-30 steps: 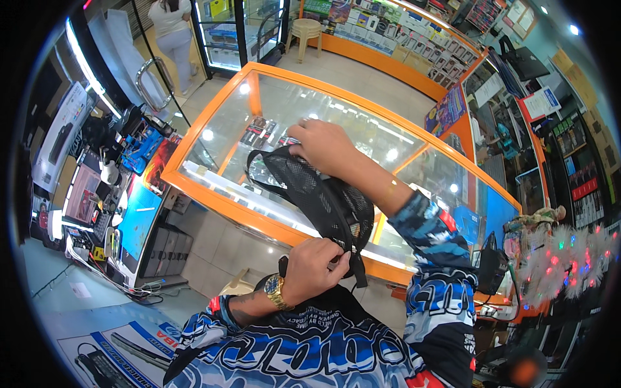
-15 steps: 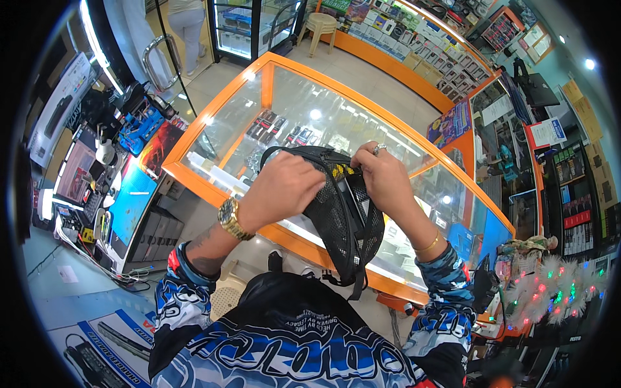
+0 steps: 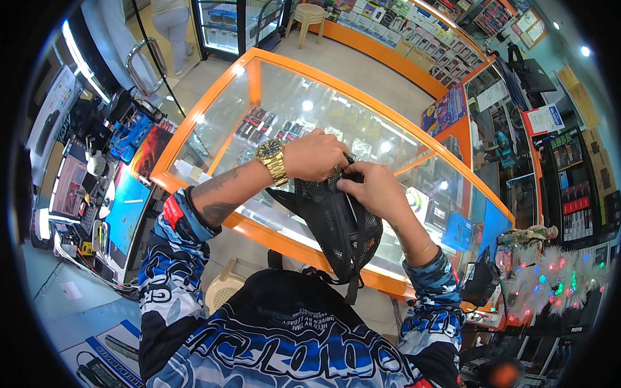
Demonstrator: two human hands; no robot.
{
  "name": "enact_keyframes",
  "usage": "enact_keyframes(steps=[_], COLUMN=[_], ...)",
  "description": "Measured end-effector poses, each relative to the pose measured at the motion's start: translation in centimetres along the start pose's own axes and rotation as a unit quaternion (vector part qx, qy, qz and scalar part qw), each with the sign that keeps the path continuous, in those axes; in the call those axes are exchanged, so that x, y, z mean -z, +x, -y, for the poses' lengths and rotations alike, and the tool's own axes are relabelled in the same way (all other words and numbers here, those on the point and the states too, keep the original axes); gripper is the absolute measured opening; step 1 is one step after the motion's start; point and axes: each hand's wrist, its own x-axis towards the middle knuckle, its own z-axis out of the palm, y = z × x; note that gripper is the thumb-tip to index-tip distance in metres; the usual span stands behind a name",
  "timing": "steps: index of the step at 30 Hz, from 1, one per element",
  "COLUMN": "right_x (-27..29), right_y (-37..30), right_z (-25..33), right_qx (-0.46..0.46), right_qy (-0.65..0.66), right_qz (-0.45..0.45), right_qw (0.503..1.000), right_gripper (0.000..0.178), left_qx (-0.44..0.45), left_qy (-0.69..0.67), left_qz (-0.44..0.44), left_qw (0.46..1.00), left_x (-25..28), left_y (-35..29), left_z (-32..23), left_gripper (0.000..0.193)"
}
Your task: The person applies adhesive to a smartphone battery and places it into the phone's chassis. They then press the back cover onto the device, connect a charging cable to test the phone, and finally place the device into a black bag.
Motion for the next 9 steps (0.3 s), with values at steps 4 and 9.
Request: enact_keyframes(steps=[4,9], right_x=[0.0,0.7], right_y=[-0.5,-0.1], right_z=[-0.7,0.0], right_qx=[0.044,0.101], right_qy=[0.033,0.043], right_qz=[-0.014,0.091], right_qw=[0.998,0.990], right_gripper=[0.039,0.044], left_qx=[-0.024,-0.059], left_qy=[-0.033,-0.030], left_qz=[0.054,0.137], left_qw=[0.998,0.988], left_x=[0.9,2.5], left_y=[0.8,1.0], left_z=[0.6,0.9], left_gripper=[0.015,0.019])
